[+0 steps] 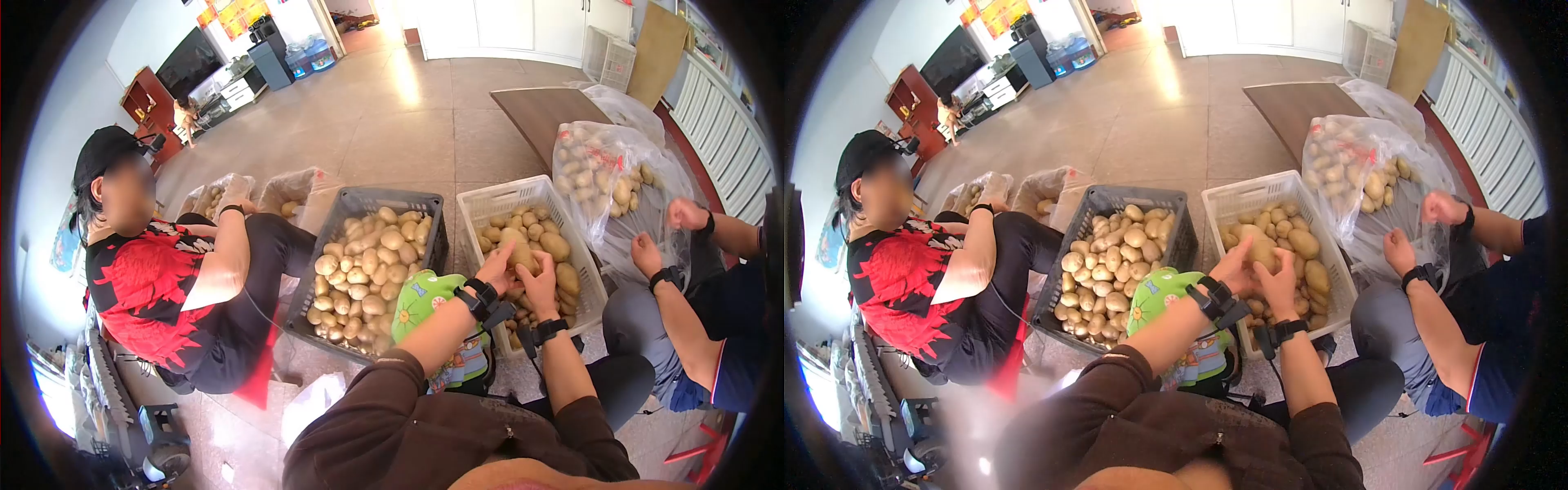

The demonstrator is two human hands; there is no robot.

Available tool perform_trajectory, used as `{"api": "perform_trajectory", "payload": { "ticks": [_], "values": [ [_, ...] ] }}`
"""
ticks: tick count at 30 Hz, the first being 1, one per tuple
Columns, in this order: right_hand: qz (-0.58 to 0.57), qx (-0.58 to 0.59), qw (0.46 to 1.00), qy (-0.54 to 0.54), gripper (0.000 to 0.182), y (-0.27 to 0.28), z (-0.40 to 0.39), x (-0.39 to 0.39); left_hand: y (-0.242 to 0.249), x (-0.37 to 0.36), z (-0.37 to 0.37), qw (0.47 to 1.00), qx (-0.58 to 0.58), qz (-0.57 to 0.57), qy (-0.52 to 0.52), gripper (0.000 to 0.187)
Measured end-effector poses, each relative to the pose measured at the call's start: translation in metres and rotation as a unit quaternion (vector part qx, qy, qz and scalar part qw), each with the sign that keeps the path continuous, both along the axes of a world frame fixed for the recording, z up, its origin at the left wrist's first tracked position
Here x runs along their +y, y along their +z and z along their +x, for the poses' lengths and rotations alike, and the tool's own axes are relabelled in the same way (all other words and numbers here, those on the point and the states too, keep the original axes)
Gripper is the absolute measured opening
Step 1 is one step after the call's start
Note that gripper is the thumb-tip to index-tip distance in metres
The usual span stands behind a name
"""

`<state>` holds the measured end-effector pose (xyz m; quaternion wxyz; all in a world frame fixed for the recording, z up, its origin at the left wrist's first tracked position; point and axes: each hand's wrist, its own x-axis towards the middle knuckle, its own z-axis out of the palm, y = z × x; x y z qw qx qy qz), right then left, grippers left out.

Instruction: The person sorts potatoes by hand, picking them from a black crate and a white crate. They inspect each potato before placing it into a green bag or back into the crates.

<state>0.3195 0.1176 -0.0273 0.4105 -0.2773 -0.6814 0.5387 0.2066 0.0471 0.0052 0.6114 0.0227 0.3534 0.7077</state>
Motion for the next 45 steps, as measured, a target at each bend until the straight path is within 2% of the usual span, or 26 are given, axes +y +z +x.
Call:
{"api": "perform_trajectory", "payload": {
  "ticks": [2, 5, 6, 8, 10, 12, 14, 16, 17, 18, 21, 23, 24, 26, 28, 31, 37, 38, 41, 42, 45],
  "values": [
    [-0.026, 0.050, 0.998, 0.022, 0.021, 0.021, 0.003, -0.018, -0.019, 0.004, -0.009, 0.997, -0.041, 0.045, 0.038, 0.042],
    [-0.018, -0.009, 0.999, -0.027, 0.019, 0.015, 0.009, -0.035, -0.003, -0.002, -0.005, 0.992, -0.059, 0.040, 0.101, 0.036],
    [0.052, -0.105, 0.993, -0.023, 0.027, 0.001, 0.012, -0.039, 0.002, -0.006, -0.004, 0.993, -0.053, 0.030, 0.101, 0.036],
    [0.183, -0.187, 0.965, -0.014, 0.036, -0.038, 0.019, -0.054, 0.004, -0.011, -0.005, 0.994, -0.047, 0.019, 0.096, 0.037],
    [0.252, -0.261, 0.932, 0.011, 0.041, -0.055, 0.035, -0.074, 0.002, -0.011, -0.008, 0.995, -0.052, 0.019, 0.086, 0.039],
    [0.257, -0.328, 0.907, 0.055, 0.041, -0.063, 0.046, -0.096, 0.006, -0.013, -0.010, 0.990, -0.106, 0.044, 0.077, 0.042],
    [0.186, -0.421, 0.884, 0.081, 0.034, -0.057, 0.044, -0.094, 0.016, -0.017, -0.018, 0.979, -0.171, 0.081, 0.074, 0.044],
    [0.147, -0.463, 0.869, 0.095, 0.029, -0.050, 0.043, -0.097, 0.040, -0.032, -0.026, 0.957, -0.250, 0.123, 0.074, 0.045],
    [0.148, -0.464, 0.868, 0.096, 0.026, -0.046, 0.044, -0.098, 0.047, -0.040, -0.035, 0.954, -0.247, 0.155, 0.068, 0.047],
    [0.153, -0.460, 0.870, 0.094, 0.025, -0.045, 0.045, -0.098, 0.061, -0.051, -0.037, 0.964, -0.171, 0.167, 0.118, 0.048],
    [0.173, -0.436, 0.880, 0.083, 0.024, -0.046, 0.046, -0.099, 0.048, -0.087, -0.080, 0.941, -0.238, 0.196, 0.139, 0.056],
    [0.172, -0.434, 0.881, 0.079, 0.023, -0.048, 0.047, -0.096, 0.051, -0.121, -0.095, 0.942, -0.187, 0.189, 0.206, 0.055],
    [0.171, -0.434, 0.881, 0.080, 0.023, -0.047, 0.046, -0.096, 0.044, -0.140, -0.109, 0.936, -0.215, 0.186, 0.208, 0.052],
    [0.166, -0.434, 0.881, 0.083, 0.023, -0.046, 0.046, -0.097, 0.025, -0.176, -0.127, 0.914, -0.222, 0.167, 0.294, 0.044],
    [0.160, -0.437, 0.881, 0.088, 0.023, -0.042, 0.047, -0.097, 0.017, -0.211, -0.131, 0.896, -0.258, 0.156, 0.326, 0.045],
    [0.153, -0.447, 0.876, 0.096, 0.024, -0.034, 0.047, -0.098, -0.026, -0.252, -0.139, 0.895, -0.203, 0.094, 0.385, 0.046],
    [0.153, -0.451, 0.874, 0.097, 0.024, -0.042, 0.045, -0.096, -0.072, -0.275, -0.120, 0.840, -0.088, -0.134, 0.518, 0.054],
    [0.154, -0.449, 0.875, 0.098, 0.024, -0.043, 0.045, -0.096, -0.078, -0.277, -0.120, 0.840, -0.052, -0.200, 0.501, 0.061],
    [0.151, -0.447, 0.877, 0.096, 0.024, -0.041, 0.046, -0.096, -0.083, -0.289, -0.117, 0.898, 0.025, -0.223, 0.378, 0.071],
    [0.147, -0.448, 0.877, 0.097, 0.024, -0.041, 0.046, -0.096, -0.077, -0.291, -0.119, 0.916, 0.003, -0.205, 0.345, 0.073],
    [0.140, -0.449, 0.877, 0.101, 0.024, -0.041, 0.046, -0.095, -0.062, -0.292, -0.104, 0.878, 0.064, -0.333, 0.338, 0.074]
  ]
}}
